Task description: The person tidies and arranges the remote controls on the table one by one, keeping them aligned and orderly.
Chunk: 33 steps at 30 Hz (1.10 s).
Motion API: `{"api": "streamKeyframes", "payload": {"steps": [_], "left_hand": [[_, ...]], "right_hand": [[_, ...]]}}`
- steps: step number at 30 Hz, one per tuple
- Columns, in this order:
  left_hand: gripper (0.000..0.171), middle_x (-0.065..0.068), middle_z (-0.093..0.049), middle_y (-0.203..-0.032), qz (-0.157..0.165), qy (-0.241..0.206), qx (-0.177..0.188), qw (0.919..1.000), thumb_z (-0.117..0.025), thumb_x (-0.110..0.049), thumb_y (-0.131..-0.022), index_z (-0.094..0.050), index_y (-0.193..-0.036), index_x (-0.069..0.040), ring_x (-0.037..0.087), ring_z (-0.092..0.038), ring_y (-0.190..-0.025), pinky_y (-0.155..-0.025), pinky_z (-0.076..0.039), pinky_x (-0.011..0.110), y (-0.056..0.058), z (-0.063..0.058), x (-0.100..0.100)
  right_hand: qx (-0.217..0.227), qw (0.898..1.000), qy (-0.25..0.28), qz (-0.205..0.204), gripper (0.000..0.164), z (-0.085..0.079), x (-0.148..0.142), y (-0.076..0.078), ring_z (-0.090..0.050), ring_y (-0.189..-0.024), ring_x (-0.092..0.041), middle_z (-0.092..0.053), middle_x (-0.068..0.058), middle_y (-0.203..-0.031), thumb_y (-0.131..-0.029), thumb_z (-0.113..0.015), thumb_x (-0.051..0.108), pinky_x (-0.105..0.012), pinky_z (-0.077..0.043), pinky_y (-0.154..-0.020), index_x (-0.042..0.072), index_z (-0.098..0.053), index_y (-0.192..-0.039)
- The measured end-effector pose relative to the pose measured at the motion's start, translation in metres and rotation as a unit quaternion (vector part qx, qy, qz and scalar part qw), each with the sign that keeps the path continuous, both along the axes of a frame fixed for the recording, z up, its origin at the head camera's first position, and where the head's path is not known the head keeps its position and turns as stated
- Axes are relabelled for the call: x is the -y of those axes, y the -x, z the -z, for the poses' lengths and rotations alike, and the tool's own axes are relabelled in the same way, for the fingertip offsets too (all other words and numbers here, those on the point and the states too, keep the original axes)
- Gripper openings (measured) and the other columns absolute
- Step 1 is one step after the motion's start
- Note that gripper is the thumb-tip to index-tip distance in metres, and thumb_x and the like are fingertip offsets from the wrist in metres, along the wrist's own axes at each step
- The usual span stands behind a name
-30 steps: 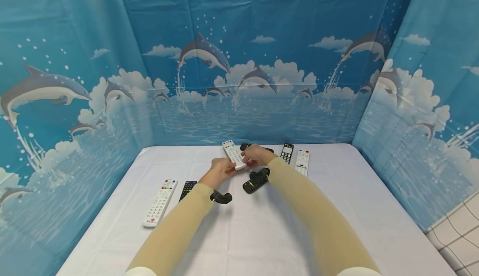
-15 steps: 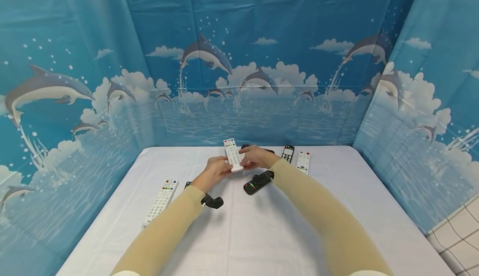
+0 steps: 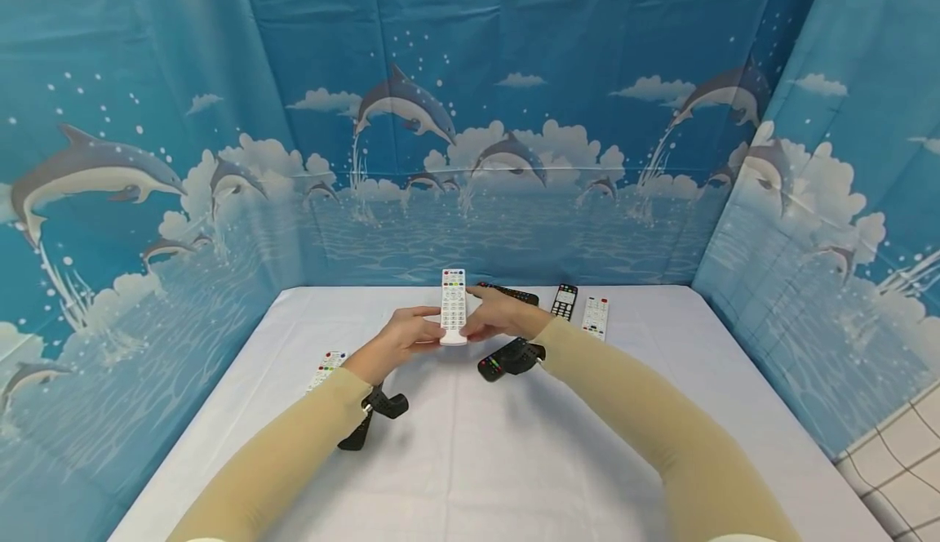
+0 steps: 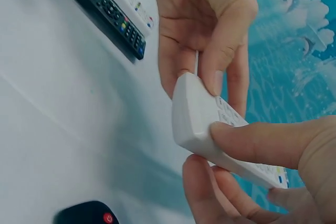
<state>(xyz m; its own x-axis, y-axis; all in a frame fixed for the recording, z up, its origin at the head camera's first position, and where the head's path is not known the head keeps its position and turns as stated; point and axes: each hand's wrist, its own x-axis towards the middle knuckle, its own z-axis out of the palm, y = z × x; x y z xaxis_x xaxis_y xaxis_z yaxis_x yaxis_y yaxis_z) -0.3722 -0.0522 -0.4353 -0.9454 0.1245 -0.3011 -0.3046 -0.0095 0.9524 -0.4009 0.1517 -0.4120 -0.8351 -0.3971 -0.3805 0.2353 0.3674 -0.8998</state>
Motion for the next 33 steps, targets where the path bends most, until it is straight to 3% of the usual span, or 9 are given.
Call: {"api": "streamKeyframes", "payload": {"steps": [6,14,18,26,33], "left_hand": [[0.053,0.016,-0.069,-0.113,0.017,0.022,-0.014,0.9995,-0.071,0.010,-0.085,-0.062,-0.135,-0.002,0.026,-0.071,-0.095,-0.084,-0.059,0.042,-0.004,-0.011,0.015],[0.026,0.018,-0.069,-0.110,0.007,0.043,-0.028,0.9986,-0.068,0.002,-0.092,-0.068,-0.118,0.004,0.025,-0.070,-0.094,-0.084,-0.059,0.039,-0.013,-0.020,0.032],[0.021,0.019,-0.068,-0.107,0.009,0.048,-0.033,0.9983,-0.069,0.001,-0.093,-0.068,-0.113,0.006,0.025,-0.071,-0.090,-0.083,-0.060,0.039,-0.018,-0.015,0.039],[0.038,0.018,-0.071,-0.105,0.038,0.041,-0.026,0.9981,-0.072,0.002,-0.089,-0.064,-0.127,0.002,0.024,-0.073,-0.087,-0.083,-0.059,0.041,-0.030,-0.005,0.055],[0.041,0.017,-0.073,-0.102,0.049,0.055,-0.004,0.9973,-0.074,0.002,-0.088,-0.064,-0.128,0.000,0.023,-0.073,-0.085,-0.084,-0.059,0.041,-0.041,0.003,0.069]], "right_hand": [[-0.028,0.999,0.025,0.000,0.109,-0.004,0.009,-0.012,-0.070,-0.097,-0.032,-0.064,-0.022,-0.116,-0.085,-0.078,-0.001,-0.044,-0.058,-0.087,0.022,-0.006,-0.163],[-0.037,0.998,0.047,0.001,0.112,-0.002,0.025,-0.030,-0.070,-0.093,-0.034,-0.062,-0.026,-0.113,-0.082,-0.078,-0.008,-0.051,-0.056,-0.089,0.023,-0.007,-0.163],[-0.043,0.998,0.047,0.004,0.115,0.005,0.034,-0.038,-0.070,-0.090,-0.033,-0.060,-0.025,-0.112,-0.079,-0.080,-0.008,-0.047,-0.059,-0.084,0.022,-0.008,-0.163],[-0.050,0.998,0.037,0.014,0.117,0.018,0.047,-0.054,-0.069,-0.089,-0.032,-0.061,-0.021,-0.107,-0.075,-0.084,-0.006,-0.041,-0.061,-0.076,0.021,-0.012,-0.163],[-0.047,0.998,0.039,0.017,0.114,0.026,0.056,-0.070,-0.070,-0.084,-0.029,-0.063,-0.020,-0.104,-0.074,-0.085,-0.006,-0.040,-0.062,-0.074,0.019,-0.017,-0.162]]}}
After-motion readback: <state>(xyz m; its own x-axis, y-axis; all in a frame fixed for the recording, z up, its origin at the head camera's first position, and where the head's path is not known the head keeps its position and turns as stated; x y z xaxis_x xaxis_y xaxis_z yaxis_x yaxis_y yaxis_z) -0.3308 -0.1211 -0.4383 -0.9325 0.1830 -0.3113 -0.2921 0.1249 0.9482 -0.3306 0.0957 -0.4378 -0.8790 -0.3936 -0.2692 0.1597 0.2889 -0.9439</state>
